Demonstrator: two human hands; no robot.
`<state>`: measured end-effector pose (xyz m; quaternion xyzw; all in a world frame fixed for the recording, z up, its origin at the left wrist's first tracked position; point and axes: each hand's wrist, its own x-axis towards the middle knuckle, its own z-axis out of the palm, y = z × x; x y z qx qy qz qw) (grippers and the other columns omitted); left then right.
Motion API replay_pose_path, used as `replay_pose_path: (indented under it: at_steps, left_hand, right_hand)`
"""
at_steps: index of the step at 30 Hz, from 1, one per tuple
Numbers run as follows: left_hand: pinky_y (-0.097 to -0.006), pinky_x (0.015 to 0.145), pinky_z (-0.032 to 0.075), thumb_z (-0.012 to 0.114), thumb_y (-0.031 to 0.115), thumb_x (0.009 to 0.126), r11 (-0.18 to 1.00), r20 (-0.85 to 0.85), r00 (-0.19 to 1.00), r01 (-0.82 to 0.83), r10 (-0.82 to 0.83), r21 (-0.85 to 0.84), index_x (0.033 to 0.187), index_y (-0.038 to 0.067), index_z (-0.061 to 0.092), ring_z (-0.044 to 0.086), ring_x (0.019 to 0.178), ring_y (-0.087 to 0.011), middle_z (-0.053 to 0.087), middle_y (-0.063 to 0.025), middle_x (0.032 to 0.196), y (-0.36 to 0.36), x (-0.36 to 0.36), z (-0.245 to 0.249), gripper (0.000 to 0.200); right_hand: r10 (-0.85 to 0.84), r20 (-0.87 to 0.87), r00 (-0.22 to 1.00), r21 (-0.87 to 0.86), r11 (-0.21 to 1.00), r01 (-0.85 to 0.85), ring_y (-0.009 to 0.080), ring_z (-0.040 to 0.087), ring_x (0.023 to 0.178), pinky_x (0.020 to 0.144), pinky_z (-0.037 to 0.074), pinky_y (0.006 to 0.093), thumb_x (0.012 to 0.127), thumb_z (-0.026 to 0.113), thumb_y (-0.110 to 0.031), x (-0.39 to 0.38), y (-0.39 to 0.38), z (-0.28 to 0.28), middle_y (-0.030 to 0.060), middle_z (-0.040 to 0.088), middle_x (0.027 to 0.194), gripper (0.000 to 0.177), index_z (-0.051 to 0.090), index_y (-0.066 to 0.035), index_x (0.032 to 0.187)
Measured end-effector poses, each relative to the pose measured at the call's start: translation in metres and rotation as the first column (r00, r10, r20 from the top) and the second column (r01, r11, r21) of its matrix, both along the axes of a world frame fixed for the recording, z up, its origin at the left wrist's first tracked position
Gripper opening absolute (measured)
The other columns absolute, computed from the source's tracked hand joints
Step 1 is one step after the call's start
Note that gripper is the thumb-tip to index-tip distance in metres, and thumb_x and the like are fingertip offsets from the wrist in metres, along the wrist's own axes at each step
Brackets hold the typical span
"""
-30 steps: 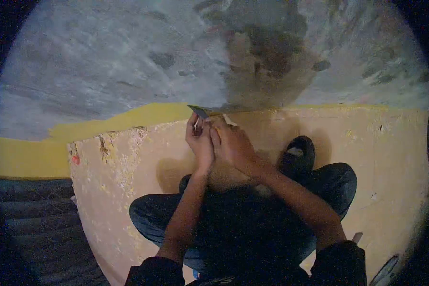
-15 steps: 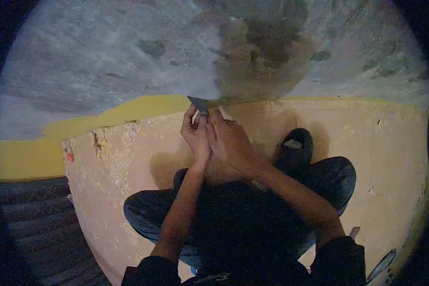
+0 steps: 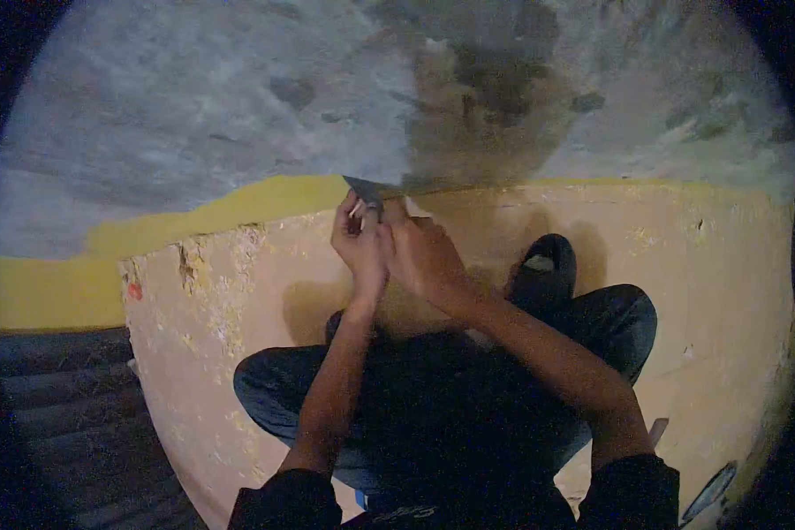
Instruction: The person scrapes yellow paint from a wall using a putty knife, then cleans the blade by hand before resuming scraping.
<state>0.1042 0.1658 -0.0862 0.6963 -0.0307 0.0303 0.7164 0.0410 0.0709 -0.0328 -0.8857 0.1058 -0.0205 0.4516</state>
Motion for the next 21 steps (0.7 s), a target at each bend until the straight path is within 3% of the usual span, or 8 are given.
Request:
replay_pose_path:
  at_steps: [4, 7, 9, 12, 16, 19, 21]
  left_hand:
    - [-0.0265, 0.084, 0.048, 0.056, -0.001, 0.090, 1.000, -0.014, 1.000, -0.010, 0.010, -0.001, 0.125, -0.010, 0.053, 0.060, 0.092, -0.0139, 0.063, -0.0118, 0.108, 0.000, 0.002, 0.010, 0.037]
    - [-0.0260, 0.083, 0.049, 0.056, -0.002, 0.090, 0.997, 0.052, 0.998, -0.027, 0.024, 0.067, 0.124, -0.009, 0.054, 0.061, 0.093, -0.0137, 0.064, -0.0111, 0.106, -0.002, -0.001, 0.004, 0.035]
    - [-0.0262, 0.084, 0.049, 0.056, -0.004, 0.090, 0.999, 0.030, 0.999, -0.014, 0.013, 0.033, 0.123, -0.009, 0.055, 0.061, 0.094, -0.0138, 0.065, -0.0106, 0.106, -0.008, -0.001, 0.010, 0.034]
    - [-0.0256, 0.083, 0.049, 0.057, -0.005, 0.089, 0.997, 0.125, 0.991, -0.044, 0.036, 0.062, 0.123, -0.008, 0.055, 0.061, 0.092, -0.0132, 0.065, -0.0102, 0.105, 0.001, 0.010, -0.007, 0.034]
    - [-0.0256, 0.083, 0.049, 0.056, -0.005, 0.089, 0.994, 0.081, 0.997, -0.002, -0.006, 0.107, 0.123, -0.008, 0.055, 0.062, 0.093, -0.0142, 0.065, -0.0103, 0.104, -0.003, 0.008, 0.012, 0.034]
    - [-0.0255, 0.082, 0.049, 0.057, -0.005, 0.089, 0.995, 0.043, 0.996, -0.080, 0.078, 0.063, 0.123, -0.008, 0.055, 0.062, 0.092, -0.0147, 0.065, -0.0101, 0.104, -0.002, 0.005, 0.002, 0.034]
    - [-0.0256, 0.081, 0.049, 0.057, -0.003, 0.089, 0.991, 0.022, 0.998, -0.057, 0.055, 0.125, 0.123, -0.008, 0.055, 0.062, 0.091, -0.0146, 0.065, -0.0105, 0.105, 0.001, 0.006, 0.009, 0.034]
  right_hand:
    - [-0.014, 0.093, 0.996, 0.022, 1.000, 0.012, 0.0477, 0.064, 0.075, 0.068, 0.051, 0.0565, 0.092, 0.053, -0.019, 0.006, 0.000, 0.003, 0.0304, 0.063, 0.077, 0.028, 0.047, 0.000, 0.111]
    - [0.054, -0.022, 0.998, -0.038, 0.998, -0.055, 0.0421, 0.068, 0.077, 0.064, 0.057, 0.0503, 0.092, 0.052, -0.019, -0.003, -0.001, -0.001, 0.0263, 0.066, 0.086, 0.036, 0.045, 0.003, 0.119]
    - [-0.041, 0.097, 0.994, -0.047, 0.998, 0.046, 0.0474, 0.064, 0.074, 0.066, 0.052, 0.0555, 0.093, 0.052, -0.020, 0.000, -0.003, -0.003, 0.0285, 0.063, 0.074, 0.026, 0.047, 0.000, 0.109]
    - [0.032, 0.041, 0.999, -0.033, 0.999, -0.031, 0.0457, 0.064, 0.073, 0.067, 0.052, 0.0550, 0.093, 0.052, -0.020, 0.004, 0.005, -0.005, 0.0276, 0.063, 0.073, 0.025, 0.050, 0.000, 0.107]
    - [-0.070, 0.126, 0.990, 0.058, 0.996, 0.063, 0.0448, 0.065, 0.074, 0.067, 0.053, 0.0540, 0.092, 0.053, -0.020, 0.005, -0.003, 0.007, 0.0265, 0.064, 0.074, 0.024, 0.052, 0.001, 0.103]
    - [0.001, 0.038, 0.999, 0.055, 0.998, -0.003, 0.0439, 0.065, 0.074, 0.068, 0.053, 0.0534, 0.092, 0.053, -0.021, 0.005, -0.003, -0.006, 0.0261, 0.064, 0.076, 0.024, 0.054, 0.001, 0.104]
    - [-0.019, 0.143, 0.990, 0.056, 0.998, 0.011, 0.0439, 0.065, 0.074, 0.070, 0.052, 0.0536, 0.092, 0.054, -0.020, 0.001, 0.001, -0.002, 0.0266, 0.064, 0.077, 0.025, 0.055, 0.001, 0.107]
